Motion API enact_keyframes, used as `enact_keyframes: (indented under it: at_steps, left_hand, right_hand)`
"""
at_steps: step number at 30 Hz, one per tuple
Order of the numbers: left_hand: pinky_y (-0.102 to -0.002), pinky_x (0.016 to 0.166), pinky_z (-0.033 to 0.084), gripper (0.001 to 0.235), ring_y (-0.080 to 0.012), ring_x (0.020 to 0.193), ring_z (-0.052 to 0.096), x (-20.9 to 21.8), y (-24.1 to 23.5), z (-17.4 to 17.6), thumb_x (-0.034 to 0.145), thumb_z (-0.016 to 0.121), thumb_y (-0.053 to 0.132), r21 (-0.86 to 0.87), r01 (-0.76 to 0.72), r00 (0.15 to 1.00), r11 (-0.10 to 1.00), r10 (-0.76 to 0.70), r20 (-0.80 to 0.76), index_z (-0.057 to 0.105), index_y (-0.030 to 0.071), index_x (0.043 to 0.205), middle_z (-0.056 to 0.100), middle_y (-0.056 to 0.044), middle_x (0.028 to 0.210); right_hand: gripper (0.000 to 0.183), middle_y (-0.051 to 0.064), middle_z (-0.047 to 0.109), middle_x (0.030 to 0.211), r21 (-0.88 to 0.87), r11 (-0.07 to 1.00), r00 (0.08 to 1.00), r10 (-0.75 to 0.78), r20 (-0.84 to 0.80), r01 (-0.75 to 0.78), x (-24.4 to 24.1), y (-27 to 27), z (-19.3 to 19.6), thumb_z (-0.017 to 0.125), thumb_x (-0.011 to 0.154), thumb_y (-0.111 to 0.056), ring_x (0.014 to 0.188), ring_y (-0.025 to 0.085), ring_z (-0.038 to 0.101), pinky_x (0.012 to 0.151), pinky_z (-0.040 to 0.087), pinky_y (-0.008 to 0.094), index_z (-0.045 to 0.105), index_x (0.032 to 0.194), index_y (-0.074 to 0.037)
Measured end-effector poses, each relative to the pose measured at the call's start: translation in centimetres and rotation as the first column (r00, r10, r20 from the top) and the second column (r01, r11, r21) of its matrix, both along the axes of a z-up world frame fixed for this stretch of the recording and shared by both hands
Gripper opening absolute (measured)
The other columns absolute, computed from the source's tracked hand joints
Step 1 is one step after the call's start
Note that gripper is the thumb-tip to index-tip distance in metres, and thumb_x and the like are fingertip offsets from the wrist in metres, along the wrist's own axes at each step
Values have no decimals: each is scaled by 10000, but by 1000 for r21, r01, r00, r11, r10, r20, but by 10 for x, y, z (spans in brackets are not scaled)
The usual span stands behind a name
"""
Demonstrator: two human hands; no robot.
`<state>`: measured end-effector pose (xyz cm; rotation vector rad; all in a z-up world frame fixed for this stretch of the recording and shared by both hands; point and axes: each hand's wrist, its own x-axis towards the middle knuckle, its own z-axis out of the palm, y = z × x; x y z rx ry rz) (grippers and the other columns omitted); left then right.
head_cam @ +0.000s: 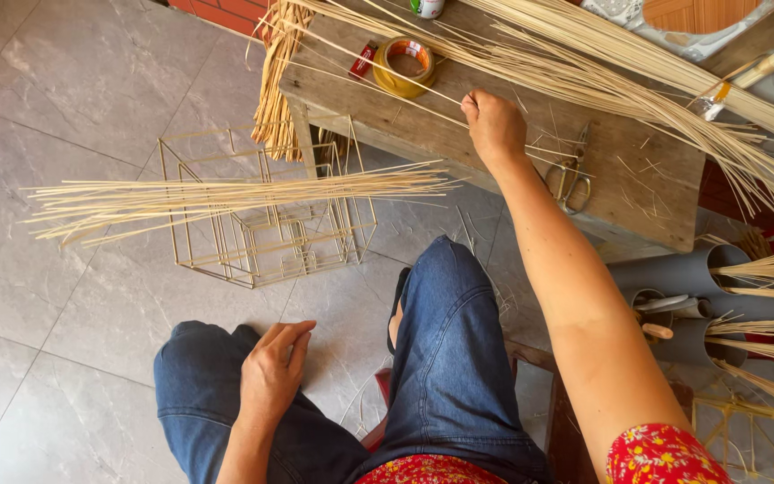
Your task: The person sits on a low stool and uses a knife to shave thin bamboo strips one at a time. They hold each strip with the left hand and draw the knife along its length with the right hand, then place the finished strip into a wire basket on the floor.
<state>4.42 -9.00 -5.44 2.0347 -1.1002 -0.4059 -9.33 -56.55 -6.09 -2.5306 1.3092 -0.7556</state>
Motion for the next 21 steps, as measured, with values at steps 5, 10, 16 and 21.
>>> enact_keyframes:
  at_steps: [5,10,16,21]
  left_hand:
    - [-385,703,552,165,-308,822,717,6,-11,-5,897,697,151,28,0,999,1000,1,-48,775,124,1039,735,-82,923]
    - [-388,694,556,168,-310,816,719,8,-16,-12,900,696,147,10,9,997,1000,-8,-76,769,121,1049,737,-85,928]
    - [-385,680,554,158,-307,788,718,5,-14,-14,910,693,137,-9,5,997,1000,-5,-83,769,116,1046,732,-98,899]
    - [-377,662,560,141,-301,773,723,4,-13,-14,910,694,129,-72,-23,996,997,17,-83,766,104,1028,741,-95,927]
  right_hand:
    - [153,117,754,906,-15,1000,999,19,45,-18,13,-11,-16,704,936,-242,802,348,710,667,552,462,756,1034,-137]
    - [148,132,739,917,187,977,994,106,-3,-104,30,35,-22,694,1005,-266,829,338,714,727,555,446,755,1024,-132]
    - [173,105,694,940,119,903,910,413,26,-413,66,104,-15,704,964,-284,848,336,694,724,545,455,774,1017,-135]
    - [187,122,660,940,176,874,874,475,-103,-454,100,134,-13,693,981,-301,842,351,675,730,539,473,786,1002,-141]
